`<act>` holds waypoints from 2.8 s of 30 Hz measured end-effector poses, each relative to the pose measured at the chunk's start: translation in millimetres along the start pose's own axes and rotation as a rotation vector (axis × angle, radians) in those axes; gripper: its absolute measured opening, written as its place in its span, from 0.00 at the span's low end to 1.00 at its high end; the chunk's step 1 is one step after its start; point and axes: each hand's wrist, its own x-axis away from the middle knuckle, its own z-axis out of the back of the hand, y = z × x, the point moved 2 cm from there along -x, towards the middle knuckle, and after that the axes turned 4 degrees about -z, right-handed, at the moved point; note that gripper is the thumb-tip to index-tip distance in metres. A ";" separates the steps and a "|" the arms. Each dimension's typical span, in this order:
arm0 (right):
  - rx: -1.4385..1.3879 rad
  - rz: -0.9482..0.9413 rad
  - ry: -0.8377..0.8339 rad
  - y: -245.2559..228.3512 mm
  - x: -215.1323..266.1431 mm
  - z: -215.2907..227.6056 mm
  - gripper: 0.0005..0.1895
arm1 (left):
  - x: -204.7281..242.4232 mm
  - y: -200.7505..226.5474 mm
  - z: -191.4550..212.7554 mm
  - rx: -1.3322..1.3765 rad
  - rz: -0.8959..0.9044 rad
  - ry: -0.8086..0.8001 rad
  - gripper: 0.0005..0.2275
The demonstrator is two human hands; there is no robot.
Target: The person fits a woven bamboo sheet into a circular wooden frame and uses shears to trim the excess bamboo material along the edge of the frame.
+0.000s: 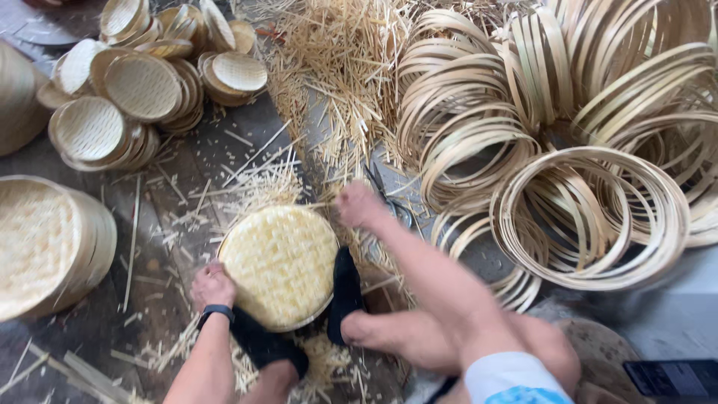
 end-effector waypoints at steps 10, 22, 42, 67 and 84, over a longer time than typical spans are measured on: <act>0.484 0.203 0.029 -2.8 172.9 141.5 0.21 | 81.3 -18.5 114.7 0.074 -0.011 -0.082 0.20; -0.683 -0.134 0.075 56.8 -17.8 -160.9 0.27 | 30.6 -2.7 7.3 0.987 0.772 -0.200 0.26; -1.591 -0.021 -0.227 60.6 26.2 -128.4 0.27 | 61.5 60.6 57.8 1.345 0.545 -0.406 0.23; -0.387 -0.265 -0.112 245.3 0.4 -122.3 0.24 | 156.3 168.4 -21.1 0.012 -0.466 -0.253 0.49; 0.413 0.062 -0.019 101.0 14.4 -113.3 0.18 | 149.7 156.0 -25.2 0.064 -0.493 -0.323 0.49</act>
